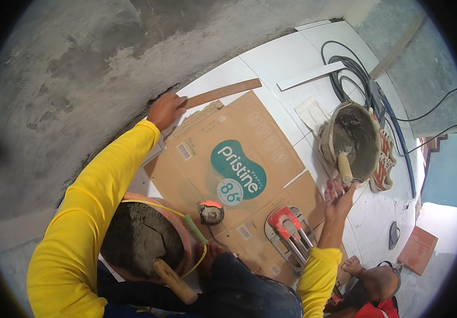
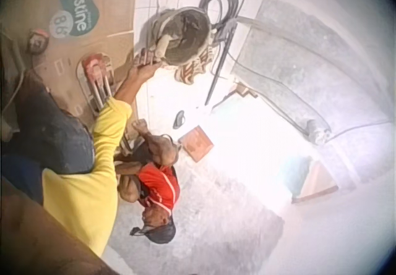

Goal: The person applies cement to the floor using a trowel, places white tiles, and taps them with a rubber mallet to level them. They also use a brush and water to clean the tile edges and apply grout between the tiles.

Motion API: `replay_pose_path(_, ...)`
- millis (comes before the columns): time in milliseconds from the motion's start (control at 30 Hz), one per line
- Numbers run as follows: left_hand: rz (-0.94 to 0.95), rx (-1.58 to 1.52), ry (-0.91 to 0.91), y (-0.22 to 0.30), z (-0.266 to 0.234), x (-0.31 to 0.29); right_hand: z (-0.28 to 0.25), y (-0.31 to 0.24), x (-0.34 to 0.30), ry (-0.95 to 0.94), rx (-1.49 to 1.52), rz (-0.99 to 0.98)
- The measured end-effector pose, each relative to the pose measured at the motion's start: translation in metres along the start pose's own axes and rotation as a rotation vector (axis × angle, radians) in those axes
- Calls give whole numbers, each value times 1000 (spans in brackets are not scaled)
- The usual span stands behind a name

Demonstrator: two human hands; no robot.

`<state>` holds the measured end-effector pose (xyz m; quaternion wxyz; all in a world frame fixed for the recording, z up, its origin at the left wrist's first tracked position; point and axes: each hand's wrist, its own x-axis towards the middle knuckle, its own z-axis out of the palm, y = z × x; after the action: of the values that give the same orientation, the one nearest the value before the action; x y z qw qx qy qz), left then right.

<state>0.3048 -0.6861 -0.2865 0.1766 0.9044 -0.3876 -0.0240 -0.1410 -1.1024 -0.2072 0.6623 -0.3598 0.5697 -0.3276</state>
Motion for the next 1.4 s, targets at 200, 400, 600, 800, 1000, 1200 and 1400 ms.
replay_pose_path(200,-103,-23,-116,37,-13,35,-2,33,-59,-62,-125,-59)
replay_pose_path(400,-196,-554,-88,61,-6,32,16,20,-93,-209,-310,-227)
replay_pose_path(600,-168,-806,-314,77,26,15,43,27,-132,-389,-495,-325)
replay_pose_path(800,37,-486,-342,62,42,11,85,-2,-230,-898,-762,-372)
replay_pose_path(1000,-41,-624,-468,53,-44,-10,132,-39,-339,-1530,-1136,-280)
replay_pose_path(1200,-23,-554,-367,-1,-222,-128,135,13,-406,-1828,-1711,-429)
replay_pose_path(1400,-277,-659,-337,-44,-319,-313,154,18,-451,-1643,-2236,-1010)
